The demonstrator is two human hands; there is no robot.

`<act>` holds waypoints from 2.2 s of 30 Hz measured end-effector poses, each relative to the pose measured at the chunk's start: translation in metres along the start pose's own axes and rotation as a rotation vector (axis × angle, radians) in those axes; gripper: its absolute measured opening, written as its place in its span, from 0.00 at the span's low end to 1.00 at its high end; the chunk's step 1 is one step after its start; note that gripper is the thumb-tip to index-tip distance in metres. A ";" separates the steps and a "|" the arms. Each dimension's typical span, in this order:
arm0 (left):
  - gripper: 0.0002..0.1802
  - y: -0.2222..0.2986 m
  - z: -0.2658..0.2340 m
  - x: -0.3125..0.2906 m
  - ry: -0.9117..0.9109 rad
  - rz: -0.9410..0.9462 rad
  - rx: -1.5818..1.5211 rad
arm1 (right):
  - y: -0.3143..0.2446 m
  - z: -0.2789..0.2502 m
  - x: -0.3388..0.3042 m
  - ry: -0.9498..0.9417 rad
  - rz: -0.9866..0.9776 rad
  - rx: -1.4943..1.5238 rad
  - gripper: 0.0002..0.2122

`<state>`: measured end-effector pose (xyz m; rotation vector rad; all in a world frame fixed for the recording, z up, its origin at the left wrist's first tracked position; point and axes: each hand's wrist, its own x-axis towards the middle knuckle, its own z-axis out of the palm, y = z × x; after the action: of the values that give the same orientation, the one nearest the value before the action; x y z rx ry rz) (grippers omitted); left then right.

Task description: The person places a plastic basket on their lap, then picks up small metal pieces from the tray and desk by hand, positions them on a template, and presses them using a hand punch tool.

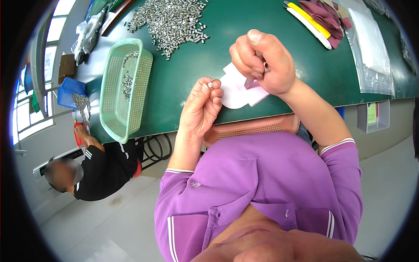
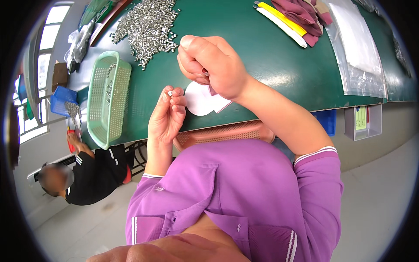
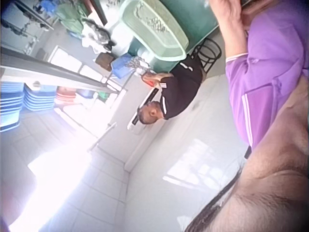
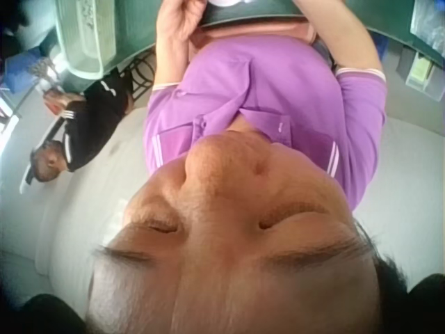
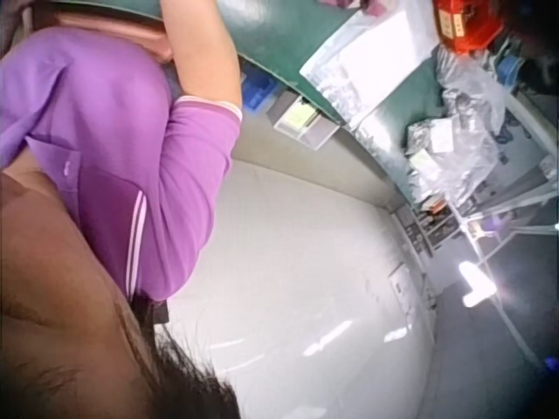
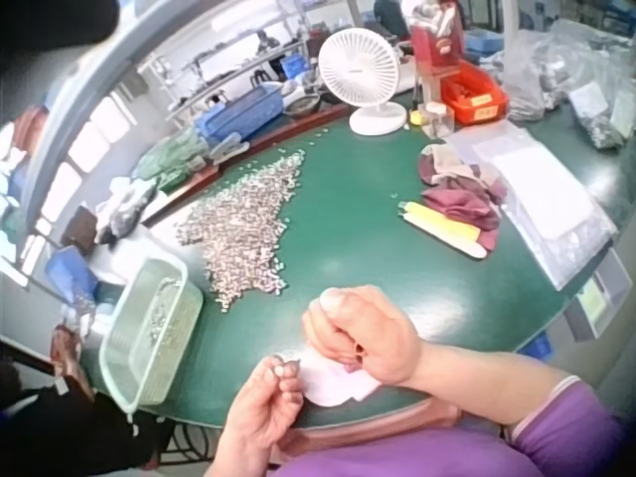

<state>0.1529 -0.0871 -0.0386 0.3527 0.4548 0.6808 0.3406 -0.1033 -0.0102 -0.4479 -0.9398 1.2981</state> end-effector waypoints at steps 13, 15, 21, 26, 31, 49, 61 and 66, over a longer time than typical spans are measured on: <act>0.08 0.169 -0.030 -0.017 0.901 1.207 2.300 | -0.002 -0.003 -0.002 -0.048 0.032 0.008 0.20; 0.10 0.153 -0.022 -0.005 0.853 1.229 2.227 | 0.001 -0.003 -0.001 -0.044 0.022 0.014 0.20; 0.06 0.090 -0.014 0.054 0.467 0.750 2.197 | -0.002 -0.006 -0.002 -0.032 0.063 0.033 0.20; 0.06 0.084 -0.026 0.074 0.593 0.760 2.246 | -0.001 -0.003 -0.001 -0.027 0.052 0.024 0.19; 0.06 0.082 -0.029 0.077 0.626 0.778 2.272 | -0.002 0.001 -0.002 -0.001 0.027 -0.020 0.21; 0.06 -0.021 0.012 0.005 0.084 0.571 1.834 | -0.006 0.002 -0.001 -0.032 0.075 -0.053 0.20; 0.07 -0.030 0.016 0.009 0.080 0.661 1.858 | -0.005 0.002 -0.005 -0.083 0.120 0.028 0.20; 0.07 -0.030 0.015 0.009 0.097 0.673 1.854 | -0.004 0.003 -0.006 -0.098 0.143 0.046 0.20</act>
<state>0.1827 -0.1052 -0.0423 2.3017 0.9958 0.7380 0.3404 -0.1110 -0.0075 -0.4254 -0.9714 1.4792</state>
